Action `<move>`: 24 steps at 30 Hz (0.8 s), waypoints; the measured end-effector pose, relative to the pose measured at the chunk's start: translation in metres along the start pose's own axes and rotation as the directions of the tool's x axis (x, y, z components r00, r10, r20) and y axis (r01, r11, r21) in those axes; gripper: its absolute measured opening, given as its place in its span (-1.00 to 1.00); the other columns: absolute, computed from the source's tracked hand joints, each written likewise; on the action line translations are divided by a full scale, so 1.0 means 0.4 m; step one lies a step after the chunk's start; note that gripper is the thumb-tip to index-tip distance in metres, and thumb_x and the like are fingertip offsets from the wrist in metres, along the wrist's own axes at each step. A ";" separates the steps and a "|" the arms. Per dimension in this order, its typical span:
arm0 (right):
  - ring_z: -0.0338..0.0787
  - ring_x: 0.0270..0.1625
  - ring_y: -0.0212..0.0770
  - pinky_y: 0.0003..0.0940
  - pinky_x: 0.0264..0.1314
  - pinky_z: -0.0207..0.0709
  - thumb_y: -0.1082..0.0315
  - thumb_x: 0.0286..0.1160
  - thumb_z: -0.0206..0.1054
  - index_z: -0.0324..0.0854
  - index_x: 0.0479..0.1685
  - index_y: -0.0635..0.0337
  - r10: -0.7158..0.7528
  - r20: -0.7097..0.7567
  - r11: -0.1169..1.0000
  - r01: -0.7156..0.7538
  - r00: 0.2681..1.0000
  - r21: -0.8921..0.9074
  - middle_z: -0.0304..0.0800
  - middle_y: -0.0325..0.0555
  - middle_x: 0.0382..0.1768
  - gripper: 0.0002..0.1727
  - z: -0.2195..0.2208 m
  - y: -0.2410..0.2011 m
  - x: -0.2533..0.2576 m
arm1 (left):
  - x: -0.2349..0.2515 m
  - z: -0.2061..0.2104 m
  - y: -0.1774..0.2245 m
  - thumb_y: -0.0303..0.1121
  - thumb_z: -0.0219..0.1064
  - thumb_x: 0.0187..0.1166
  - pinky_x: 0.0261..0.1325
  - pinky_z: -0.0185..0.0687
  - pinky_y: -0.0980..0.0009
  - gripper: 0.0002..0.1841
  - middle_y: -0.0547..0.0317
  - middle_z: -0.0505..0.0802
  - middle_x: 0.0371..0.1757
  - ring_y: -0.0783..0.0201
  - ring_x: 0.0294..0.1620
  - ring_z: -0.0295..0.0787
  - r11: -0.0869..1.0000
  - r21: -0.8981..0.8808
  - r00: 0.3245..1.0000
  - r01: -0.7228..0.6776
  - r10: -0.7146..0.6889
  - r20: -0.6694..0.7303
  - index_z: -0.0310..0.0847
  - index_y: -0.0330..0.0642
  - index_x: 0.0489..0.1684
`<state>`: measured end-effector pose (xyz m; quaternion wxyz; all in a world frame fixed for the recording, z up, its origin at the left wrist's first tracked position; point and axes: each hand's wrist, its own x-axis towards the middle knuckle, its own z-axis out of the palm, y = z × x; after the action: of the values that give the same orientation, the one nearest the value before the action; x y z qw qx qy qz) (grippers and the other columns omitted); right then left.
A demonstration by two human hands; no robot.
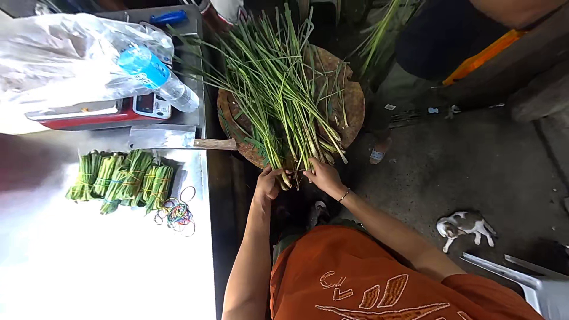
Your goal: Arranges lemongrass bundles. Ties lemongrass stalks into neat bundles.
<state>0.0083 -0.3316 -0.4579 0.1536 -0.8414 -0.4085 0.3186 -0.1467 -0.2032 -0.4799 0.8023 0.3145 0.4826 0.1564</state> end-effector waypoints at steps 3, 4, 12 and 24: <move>0.83 0.14 0.24 0.26 0.13 0.67 0.14 0.74 0.27 0.70 0.32 0.20 -0.163 -0.078 0.984 0.156 0.983 -0.085 0.81 0.19 0.16 -0.61 0.011 -0.042 0.051 | -0.013 -0.005 0.008 -0.51 0.14 0.74 -0.21 0.80 0.20 -0.68 -0.01 0.82 -0.17 0.15 -0.29 0.82 1.000 -0.012 1.000 -0.008 0.008 0.011 0.47 -0.14 0.41; 0.81 0.18 0.23 0.25 0.15 0.67 0.16 0.76 0.23 0.72 0.26 0.23 -0.157 -0.047 0.979 0.149 0.987 -0.137 0.77 0.20 0.21 -0.63 0.010 -0.066 0.079 | -0.016 -0.004 0.009 -0.51 0.15 0.74 -0.20 0.80 0.21 -0.69 0.00 0.82 -0.16 0.15 -0.28 0.82 1.000 -0.016 1.000 -0.015 0.015 0.022 0.48 -0.13 0.40; 0.75 0.33 0.24 0.32 0.38 0.53 0.17 0.68 0.31 0.74 0.22 0.29 -0.030 0.134 0.999 0.024 0.991 0.046 0.79 0.26 0.21 -0.62 -0.047 -0.088 0.227 | -0.045 -0.022 0.033 -0.47 0.12 0.78 -0.19 0.82 0.22 -0.72 0.00 0.82 -0.19 0.16 -0.29 0.83 0.999 -0.031 1.000 -0.019 0.019 0.023 0.48 -0.16 0.38; 0.81 -0.26 -0.14 -0.22 -0.11 0.68 0.05 0.84 0.14 0.14 0.78 0.22 0.165 0.682 0.954 -0.292 0.713 0.074 0.82 0.14 -0.03 -0.33 0.105 0.009 -0.034 | -0.018 -0.020 0.009 -0.47 0.06 0.80 -0.21 0.78 0.26 -0.70 0.03 0.78 -0.13 0.19 -0.29 0.79 1.000 0.009 1.000 0.023 -0.023 0.005 0.39 -0.12 0.43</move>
<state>-0.0238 -0.3445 -0.4856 0.0301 -0.6981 -0.2989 0.6499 -0.1569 -0.2015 -0.4753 0.8038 0.3128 0.4849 0.1445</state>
